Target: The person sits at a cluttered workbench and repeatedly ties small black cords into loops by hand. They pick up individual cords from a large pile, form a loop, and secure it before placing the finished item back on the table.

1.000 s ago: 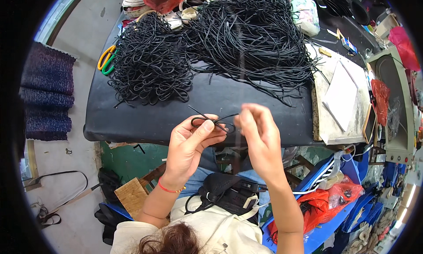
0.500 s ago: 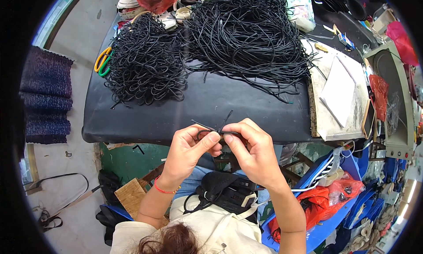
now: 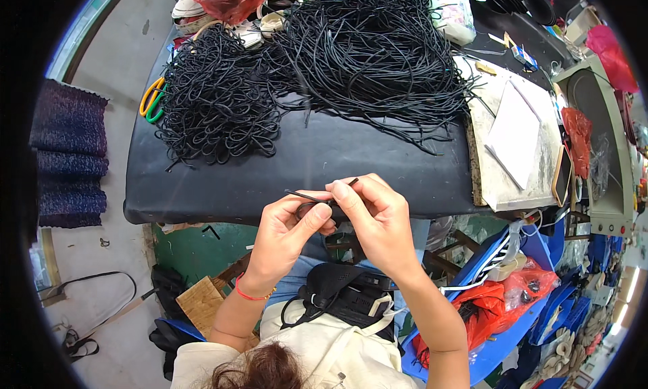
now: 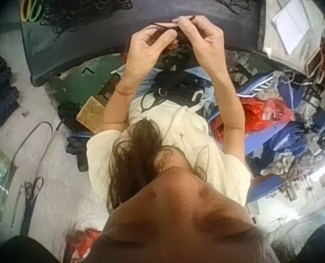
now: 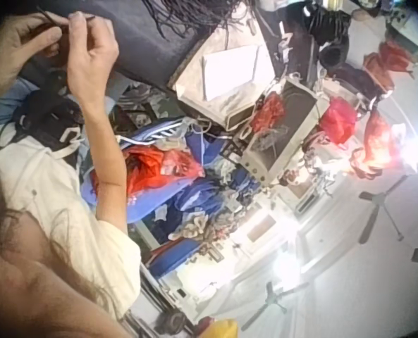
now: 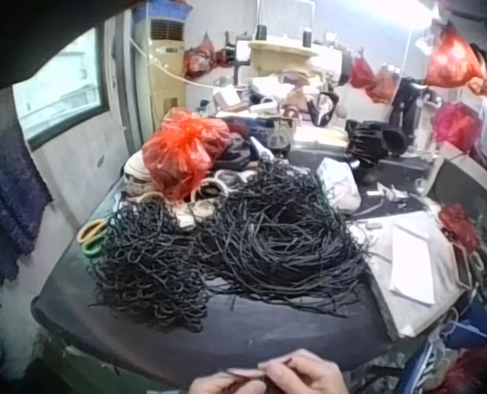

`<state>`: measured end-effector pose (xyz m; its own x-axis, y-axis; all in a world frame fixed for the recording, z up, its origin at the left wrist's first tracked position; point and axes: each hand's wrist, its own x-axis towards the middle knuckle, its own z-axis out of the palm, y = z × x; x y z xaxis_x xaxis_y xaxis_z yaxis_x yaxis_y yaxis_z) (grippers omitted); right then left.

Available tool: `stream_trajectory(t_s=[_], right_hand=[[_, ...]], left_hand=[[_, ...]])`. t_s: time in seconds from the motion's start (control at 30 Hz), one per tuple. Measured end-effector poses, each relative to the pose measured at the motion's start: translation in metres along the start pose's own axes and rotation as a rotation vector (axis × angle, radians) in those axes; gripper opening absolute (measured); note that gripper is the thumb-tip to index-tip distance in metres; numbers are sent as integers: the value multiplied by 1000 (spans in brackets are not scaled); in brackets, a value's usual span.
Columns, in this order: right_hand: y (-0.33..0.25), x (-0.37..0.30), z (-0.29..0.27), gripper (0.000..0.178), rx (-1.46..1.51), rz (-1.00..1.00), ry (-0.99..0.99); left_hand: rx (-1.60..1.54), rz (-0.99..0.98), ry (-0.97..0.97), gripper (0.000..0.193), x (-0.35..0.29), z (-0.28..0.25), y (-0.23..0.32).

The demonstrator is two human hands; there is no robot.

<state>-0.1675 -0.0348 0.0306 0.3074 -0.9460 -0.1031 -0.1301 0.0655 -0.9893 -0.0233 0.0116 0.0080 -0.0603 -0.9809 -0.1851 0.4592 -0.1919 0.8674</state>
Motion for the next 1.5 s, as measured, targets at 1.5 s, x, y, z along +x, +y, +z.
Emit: stream_trajectory(t_s=[1.5], right_hand=[[6, 13, 15, 12, -468, -366, 255]], left_hand=[[16, 11, 12, 19, 7, -11, -7]])
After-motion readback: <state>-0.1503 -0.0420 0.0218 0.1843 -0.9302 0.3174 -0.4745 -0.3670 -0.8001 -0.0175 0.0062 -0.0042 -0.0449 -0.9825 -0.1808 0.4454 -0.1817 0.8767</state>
